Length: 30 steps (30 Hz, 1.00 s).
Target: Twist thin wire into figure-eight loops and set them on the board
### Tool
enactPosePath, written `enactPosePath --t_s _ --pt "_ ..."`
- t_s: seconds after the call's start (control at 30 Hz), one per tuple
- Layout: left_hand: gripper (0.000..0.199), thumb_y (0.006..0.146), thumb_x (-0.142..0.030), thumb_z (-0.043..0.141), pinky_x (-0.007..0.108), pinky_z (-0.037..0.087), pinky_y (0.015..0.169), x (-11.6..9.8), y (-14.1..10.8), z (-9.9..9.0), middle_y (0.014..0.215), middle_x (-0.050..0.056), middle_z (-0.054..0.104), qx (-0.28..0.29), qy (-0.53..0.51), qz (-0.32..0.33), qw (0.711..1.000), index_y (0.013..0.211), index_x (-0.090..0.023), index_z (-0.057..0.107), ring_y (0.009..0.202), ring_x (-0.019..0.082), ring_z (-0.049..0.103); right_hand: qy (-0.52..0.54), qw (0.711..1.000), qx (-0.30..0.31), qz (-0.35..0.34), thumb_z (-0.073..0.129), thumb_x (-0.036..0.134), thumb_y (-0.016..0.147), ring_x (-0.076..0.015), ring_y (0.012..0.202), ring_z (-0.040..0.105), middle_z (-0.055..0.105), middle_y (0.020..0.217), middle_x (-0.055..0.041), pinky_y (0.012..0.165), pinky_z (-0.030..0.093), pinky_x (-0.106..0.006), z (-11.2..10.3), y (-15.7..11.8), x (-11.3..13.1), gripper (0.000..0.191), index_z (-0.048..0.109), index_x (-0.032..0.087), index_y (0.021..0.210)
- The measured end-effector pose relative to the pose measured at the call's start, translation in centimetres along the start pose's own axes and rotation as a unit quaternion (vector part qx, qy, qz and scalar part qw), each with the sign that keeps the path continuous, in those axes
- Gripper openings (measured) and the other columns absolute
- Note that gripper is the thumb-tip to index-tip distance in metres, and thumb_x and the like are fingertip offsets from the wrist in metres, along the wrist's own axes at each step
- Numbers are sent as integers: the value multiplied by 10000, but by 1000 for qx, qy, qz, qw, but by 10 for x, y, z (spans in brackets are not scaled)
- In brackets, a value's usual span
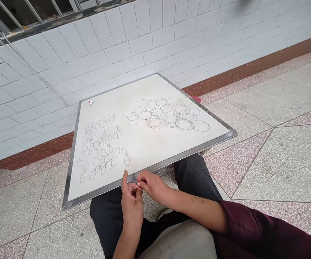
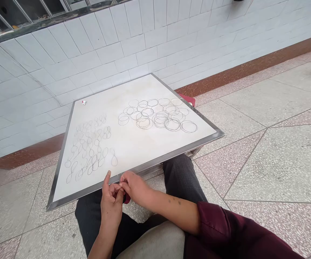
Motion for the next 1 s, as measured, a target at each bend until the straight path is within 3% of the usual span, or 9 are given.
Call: enactPosePath --t_s 0.2,0.3,0.43,0.53,0.67,0.8,1.0 --pt "695 927 -341 487 341 500 703 -18 -1 -4 752 -4 612 -33 153 46 987 1546 -183 215 687 195 617 -23 998 -58 6 514 168 884 -154 746 552 575 801 -8 657 437 -271 1 2 -4 78 553 198 824" --pt "669 930 -343 481 354 505 728 -18 4 -3 752 4 616 -52 165 56 983 1535 -169 253 703 201 625 10 996 -86 25 530 160 877 -144 718 545 563 768 2 647 438 -264 -1 6 -11 71 543 199 820" --pt "792 876 -429 597 341 522 729 0 12 5 776 -3 653 8 18 -2 1000 1539 -205 225 718 192 645 136 985 -33 98 529 147 879 -105 568 519 538 652 44 589 440 -242 2 13 -30 82 511 193 814" --pt "825 857 -497 618 357 531 798 10 9 10 913 50 702 54 -96 -63 992 1525 -182 250 831 206 680 194 971 3 141 576 177 861 -88 515 497 530 603 62 565 425 -232 -2 15 -42 74 522 181 812" --pt "772 844 -507 640 357 524 827 17 2 6 958 78 723 45 -152 -108 981 1484 -184 355 886 210 684 233 960 29 150 645 244 824 -84 501 487 512 560 76 555 409 -229 -6 12 -46 118 550 174 820" --pt "785 781 -427 723 314 519 780 26 -1 9 879 72 740 34 -233 -150 960 1441 -143 409 800 176 683 241 961 42 131 683 288 799 -86 513 496 527 566 72 555 406 -229 -4 10 -43 171 564 170 835" --pt "743 758 -382 756 347 529 800 30 -5 12 959 113 750 36 -265 -176 947 1403 -156 466 844 197 702 238 963 52 117 675 334 809 -90 529 508 541 590 65 571 402 -236 -9 9 -38 207 561 168 860"
Point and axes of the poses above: each hand's wrist, its own y-axis towards the middle knuckle, its own z-axis out of the palm, x = y × z, the point moved 10 cm from there along y, towards the middle knuckle
